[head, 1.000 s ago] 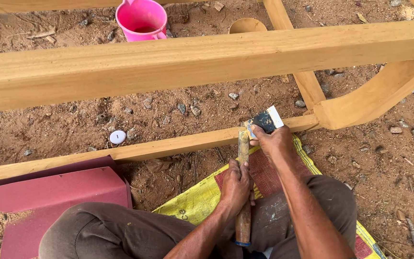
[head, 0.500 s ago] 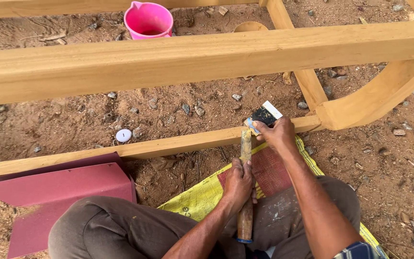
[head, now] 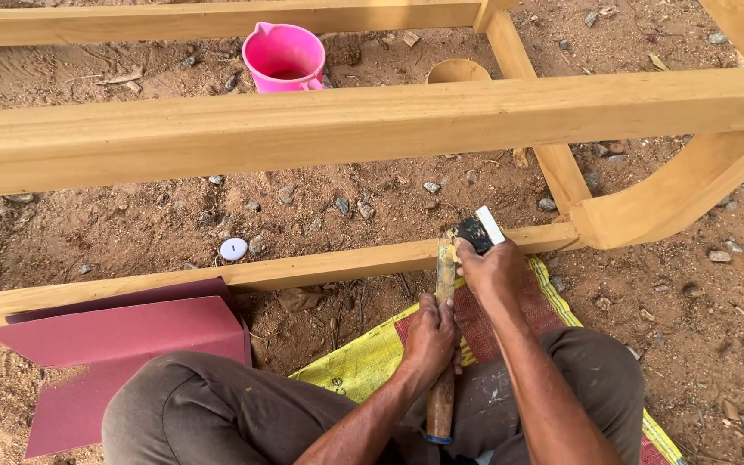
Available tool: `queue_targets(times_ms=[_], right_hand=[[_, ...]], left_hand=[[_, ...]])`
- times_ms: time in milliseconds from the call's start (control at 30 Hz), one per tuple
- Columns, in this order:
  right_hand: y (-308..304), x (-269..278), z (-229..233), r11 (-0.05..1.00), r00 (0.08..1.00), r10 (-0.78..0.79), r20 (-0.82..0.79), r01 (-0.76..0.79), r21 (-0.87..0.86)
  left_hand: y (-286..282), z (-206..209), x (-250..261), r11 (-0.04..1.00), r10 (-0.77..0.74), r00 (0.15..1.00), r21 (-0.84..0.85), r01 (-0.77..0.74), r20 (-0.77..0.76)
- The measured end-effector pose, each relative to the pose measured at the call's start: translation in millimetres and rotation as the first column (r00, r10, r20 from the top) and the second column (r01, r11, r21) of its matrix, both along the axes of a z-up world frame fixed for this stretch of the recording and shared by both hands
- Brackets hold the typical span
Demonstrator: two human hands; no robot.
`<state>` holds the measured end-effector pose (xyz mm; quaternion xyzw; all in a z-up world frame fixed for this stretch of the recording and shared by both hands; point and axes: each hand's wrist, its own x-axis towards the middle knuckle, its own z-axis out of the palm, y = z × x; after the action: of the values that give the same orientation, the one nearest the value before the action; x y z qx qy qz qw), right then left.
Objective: The recorder is sanding and scraping a piece of wooden furniture in an outdoor workshop area.
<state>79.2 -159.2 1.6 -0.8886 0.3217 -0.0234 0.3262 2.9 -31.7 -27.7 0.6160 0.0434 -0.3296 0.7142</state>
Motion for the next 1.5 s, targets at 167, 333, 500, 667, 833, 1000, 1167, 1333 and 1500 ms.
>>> queue_targets(times_ms=[167, 333, 500, 667, 833, 1000, 1167, 1333, 1500], right_hand=[[-16, -1, -10, 0.972, 0.992, -0.089, 0.090, 0.066, 0.228], [-14, 6, -14, 0.970, 0.983, -0.077, 0.166, 0.036, 0.239], [-22, 22, 6, 0.982, 0.973, 0.182, -0.142, -0.186, -0.016], [-35, 18, 35, 0.921, 0.937, 0.122, 0.329, -0.230, 0.314], [-11, 1, 25, 0.885, 0.912, -0.189, 0.363, -0.002, 0.465], [-2, -4, -12, 0.966, 0.889, -0.054, 0.455, -0.069, 0.248], [0, -2, -22, 0.987, 0.879, -0.011, 0.477, -0.067, 0.147], [-11, 4, -30, 0.998, 0.978, -0.012, 0.210, 0.025, -0.063], [-24, 13, -27, 0.993, 0.957, 0.106, 0.271, -0.118, 0.028]], left_hand=[[1, 6, 1, 0.999, -0.005, 1.000, 0.040, 0.005, 0.018], [-1, 2, 0, 0.999, 0.003, 1.000, 0.038, -0.004, 0.021], [3, 3, -1, 1.000, 0.009, 1.000, -0.007, -0.009, -0.018], [6, 13, 1, 1.000, 0.001, 1.000, 0.022, -0.001, -0.019], [1, 7, 1, 0.999, 0.009, 1.000, 0.043, -0.008, -0.020], [0, 7, 2, 0.998, 0.013, 1.000, 0.063, -0.013, 0.007], [-2, 6, 4, 0.999, 0.010, 0.999, 0.049, -0.012, 0.046], [2, 14, 3, 0.997, -0.021, 0.999, 0.075, 0.018, 0.028], [-1, 6, 3, 0.998, -0.024, 1.000, 0.052, 0.024, -0.012]])
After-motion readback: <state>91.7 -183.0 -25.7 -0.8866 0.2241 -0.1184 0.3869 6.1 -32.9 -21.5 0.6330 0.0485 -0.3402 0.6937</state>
